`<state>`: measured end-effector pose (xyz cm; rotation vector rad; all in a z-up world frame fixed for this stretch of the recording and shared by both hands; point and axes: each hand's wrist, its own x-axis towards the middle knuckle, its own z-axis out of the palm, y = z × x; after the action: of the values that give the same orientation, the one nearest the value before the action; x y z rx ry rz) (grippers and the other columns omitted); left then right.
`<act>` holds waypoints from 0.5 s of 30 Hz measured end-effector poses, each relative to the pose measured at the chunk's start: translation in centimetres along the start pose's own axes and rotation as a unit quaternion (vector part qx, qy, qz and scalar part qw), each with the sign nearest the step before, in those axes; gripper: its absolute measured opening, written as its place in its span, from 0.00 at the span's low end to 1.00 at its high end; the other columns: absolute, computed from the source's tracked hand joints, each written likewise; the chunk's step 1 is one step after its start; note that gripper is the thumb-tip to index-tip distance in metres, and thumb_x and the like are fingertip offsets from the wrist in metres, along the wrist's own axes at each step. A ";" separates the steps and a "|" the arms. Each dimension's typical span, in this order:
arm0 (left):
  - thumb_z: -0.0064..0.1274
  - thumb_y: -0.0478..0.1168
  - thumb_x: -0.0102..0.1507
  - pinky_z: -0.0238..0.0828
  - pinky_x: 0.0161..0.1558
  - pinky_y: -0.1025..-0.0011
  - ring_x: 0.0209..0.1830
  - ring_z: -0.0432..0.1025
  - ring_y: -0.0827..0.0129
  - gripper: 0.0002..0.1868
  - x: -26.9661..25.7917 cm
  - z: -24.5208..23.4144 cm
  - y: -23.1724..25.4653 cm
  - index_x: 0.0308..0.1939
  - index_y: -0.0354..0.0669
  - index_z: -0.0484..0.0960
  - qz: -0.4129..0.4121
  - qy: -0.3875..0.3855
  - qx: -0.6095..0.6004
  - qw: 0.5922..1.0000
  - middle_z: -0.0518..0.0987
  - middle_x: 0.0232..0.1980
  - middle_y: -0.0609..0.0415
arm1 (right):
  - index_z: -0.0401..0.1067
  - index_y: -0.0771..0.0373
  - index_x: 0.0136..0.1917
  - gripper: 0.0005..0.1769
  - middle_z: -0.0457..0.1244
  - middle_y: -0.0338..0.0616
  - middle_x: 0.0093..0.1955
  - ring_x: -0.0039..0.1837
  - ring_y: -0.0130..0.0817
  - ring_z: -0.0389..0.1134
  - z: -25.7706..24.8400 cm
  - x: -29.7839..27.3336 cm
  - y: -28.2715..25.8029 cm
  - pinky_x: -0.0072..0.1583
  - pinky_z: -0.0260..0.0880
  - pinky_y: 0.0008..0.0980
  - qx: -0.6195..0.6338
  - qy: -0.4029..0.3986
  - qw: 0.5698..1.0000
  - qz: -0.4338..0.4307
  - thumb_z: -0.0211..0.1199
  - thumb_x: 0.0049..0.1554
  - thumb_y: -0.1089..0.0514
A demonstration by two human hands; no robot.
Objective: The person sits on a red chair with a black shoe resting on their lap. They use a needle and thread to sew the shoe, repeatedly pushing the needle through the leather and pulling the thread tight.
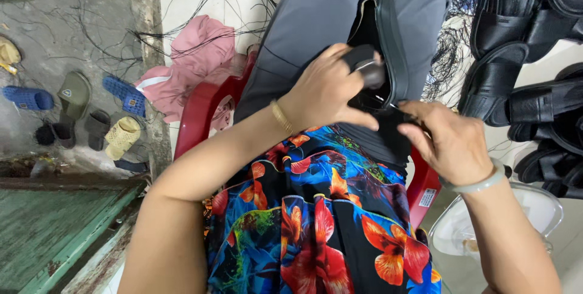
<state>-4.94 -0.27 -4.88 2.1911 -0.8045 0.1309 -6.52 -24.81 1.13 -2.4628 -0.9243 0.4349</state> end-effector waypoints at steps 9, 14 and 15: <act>0.54 0.35 0.52 0.57 0.35 0.60 0.47 0.65 0.54 0.06 0.3 -7.2 3.9 0.27 0.42 0.71 -0.004 -0.044 -0.061 0.997 0.70 0.48 0.55 | 0.65 0.41 0.66 0.25 0.58 0.25 0.31 0.33 0.23 0.64 -1.4 1.2 -4.0 0.30 0.56 0.26 -0.321 -0.024 0.945 0.058 0.58 0.55 0.45; 0.38 0.49 0.64 0.62 0.29 0.81 0.23 0.68 0.77 0.14 1.3 -6.5 2.9 0.40 0.48 0.77 -0.165 -0.044 -0.312 0.935 0.75 0.32 0.64 | 0.61 0.57 0.63 0.23 0.65 0.38 0.48 0.43 0.33 0.68 -0.7 1.8 -3.9 0.35 0.65 0.36 -0.158 -0.010 0.984 0.079 0.52 0.54 0.58; 0.38 0.49 0.64 0.62 0.29 0.81 0.23 0.68 0.77 0.14 1.3 -5.2 2.8 0.40 0.48 0.77 -0.164 -0.045 -0.311 0.935 0.75 0.32 0.64 | 0.61 0.57 0.63 0.23 0.65 0.38 0.48 0.43 0.33 0.68 -0.8 1.7 -3.7 0.35 0.65 0.36 -0.158 -0.008 0.984 0.080 0.52 0.54 0.58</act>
<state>-4.69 1.39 0.93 1.6943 -0.4324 -0.3513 -6.88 -21.49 3.57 -2.8395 -0.8612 0.3878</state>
